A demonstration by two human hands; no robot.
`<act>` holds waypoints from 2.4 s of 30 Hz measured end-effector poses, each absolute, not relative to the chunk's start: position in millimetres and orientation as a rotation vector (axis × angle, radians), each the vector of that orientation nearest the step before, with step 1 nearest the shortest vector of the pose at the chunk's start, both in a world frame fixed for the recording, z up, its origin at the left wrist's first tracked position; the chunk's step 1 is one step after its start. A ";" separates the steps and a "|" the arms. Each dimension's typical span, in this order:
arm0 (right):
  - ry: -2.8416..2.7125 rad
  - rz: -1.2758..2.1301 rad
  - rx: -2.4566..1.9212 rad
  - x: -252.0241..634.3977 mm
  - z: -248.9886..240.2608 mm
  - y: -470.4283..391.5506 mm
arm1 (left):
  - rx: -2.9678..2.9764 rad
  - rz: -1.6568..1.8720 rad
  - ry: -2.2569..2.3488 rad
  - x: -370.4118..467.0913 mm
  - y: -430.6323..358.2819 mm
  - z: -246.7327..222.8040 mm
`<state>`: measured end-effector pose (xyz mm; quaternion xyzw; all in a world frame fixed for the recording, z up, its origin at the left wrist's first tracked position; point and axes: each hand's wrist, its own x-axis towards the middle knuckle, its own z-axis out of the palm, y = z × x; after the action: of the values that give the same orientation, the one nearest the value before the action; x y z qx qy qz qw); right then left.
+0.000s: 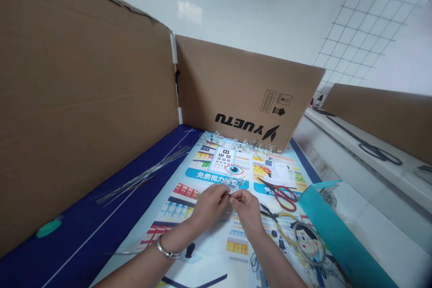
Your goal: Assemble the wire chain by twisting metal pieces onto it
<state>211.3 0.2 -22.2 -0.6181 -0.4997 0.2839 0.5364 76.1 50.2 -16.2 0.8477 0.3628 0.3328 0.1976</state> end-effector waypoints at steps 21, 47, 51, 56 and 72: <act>-1.265 0.582 -1.553 210.1 -18.5 -0.6 | 2.298 0.892 0.981 71.5 51.7 -17.9; -1.294 0.493 -1.528 207.2 -10.0 -6.3 | 2.147 0.889 0.933 71.3 49.4 -14.5; -1.298 0.497 -1.536 208.2 -10.8 -5.7 | 2.140 0.866 0.968 70.6 49.3 -14.5; -1.310 0.514 -1.534 209.6 -13.8 -4.5 | 2.139 0.841 0.997 70.1 48.8 -12.2; -1.301 0.518 -1.553 210.1 -16.4 -4.4 | 2.166 0.872 0.983 69.6 52.0 -17.3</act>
<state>210.1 -4.4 -16.4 -0.6427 -0.5382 0.2145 0.5014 69.6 52.0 -17.3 0.8157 0.3702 0.3285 0.2993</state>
